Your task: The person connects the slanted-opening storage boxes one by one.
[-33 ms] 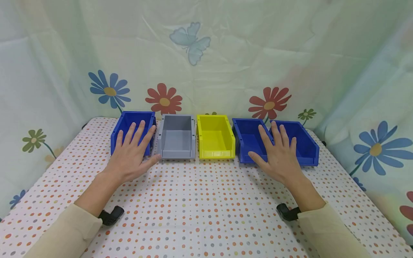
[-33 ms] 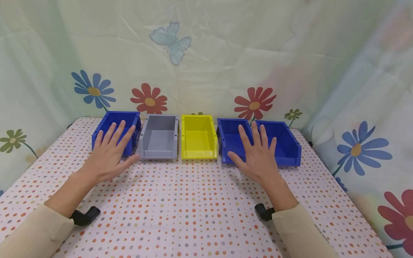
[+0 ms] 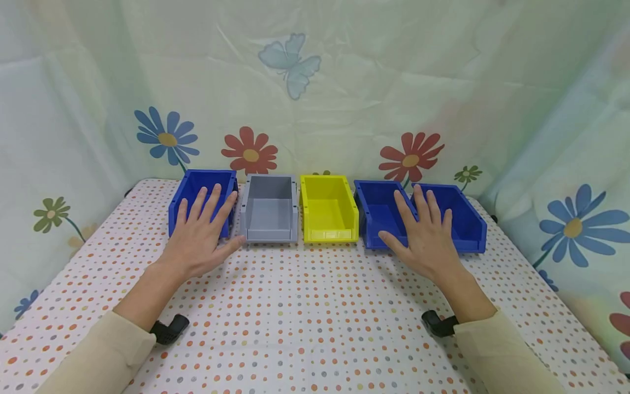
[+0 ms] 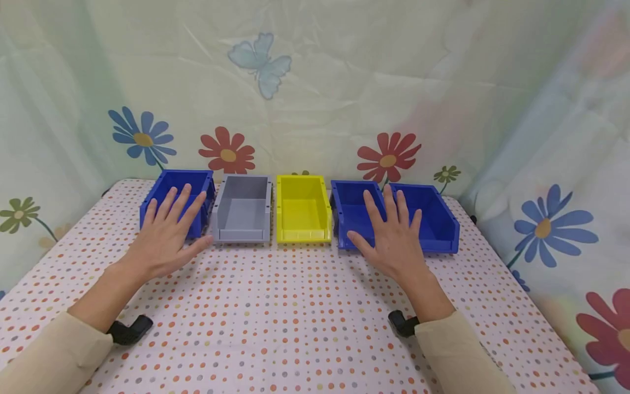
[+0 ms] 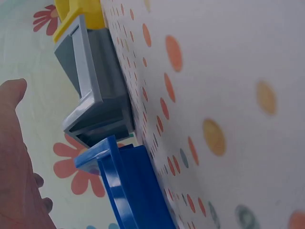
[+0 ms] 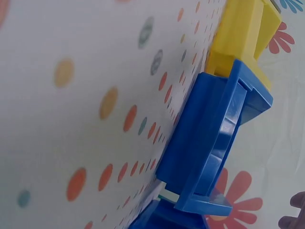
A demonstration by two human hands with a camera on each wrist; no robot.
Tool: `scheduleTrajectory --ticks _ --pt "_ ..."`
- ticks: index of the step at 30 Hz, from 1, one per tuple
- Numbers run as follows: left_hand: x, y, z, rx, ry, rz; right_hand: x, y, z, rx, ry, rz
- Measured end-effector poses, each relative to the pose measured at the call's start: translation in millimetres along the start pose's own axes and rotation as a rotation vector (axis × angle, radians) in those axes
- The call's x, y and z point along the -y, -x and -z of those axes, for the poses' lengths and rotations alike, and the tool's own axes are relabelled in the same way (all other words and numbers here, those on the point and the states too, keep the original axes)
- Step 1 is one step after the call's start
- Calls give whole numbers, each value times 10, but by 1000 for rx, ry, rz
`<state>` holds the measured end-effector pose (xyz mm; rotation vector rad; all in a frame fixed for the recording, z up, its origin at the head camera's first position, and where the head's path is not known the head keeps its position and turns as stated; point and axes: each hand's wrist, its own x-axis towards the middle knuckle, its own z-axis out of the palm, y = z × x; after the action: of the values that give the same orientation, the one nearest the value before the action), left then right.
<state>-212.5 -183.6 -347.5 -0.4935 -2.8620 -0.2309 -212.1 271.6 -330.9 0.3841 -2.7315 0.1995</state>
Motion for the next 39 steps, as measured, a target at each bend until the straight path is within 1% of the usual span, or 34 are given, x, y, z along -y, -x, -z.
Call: scheduleTrajectory --ticks 6,13,17,22,27,29,34,39 --pt "1 1 0 -7 1 4 8 -8 -14 1 -19 -4" --pt "16 23 -7 8 17 18 43 -29 -51 -20 -46 5" --pt "18 22 -13 -7 21 18 80 -52 -69 -43 -58 14" --pt "19 15 -25 -10 34 28 134 -70 -94 -53 -69 3" --pt "47 15 -18 -23 49 38 237 -117 -112 -83 -97 5" --pt "67 20 -5 -29 56 49 297 -144 -124 -73 -103 -3" --pt "108 35 16 -40 78 73 442 -207 -164 -13 -117 -33" --pt "137 32 12 -80 107 80 560 -254 -207 -10 -151 -24"
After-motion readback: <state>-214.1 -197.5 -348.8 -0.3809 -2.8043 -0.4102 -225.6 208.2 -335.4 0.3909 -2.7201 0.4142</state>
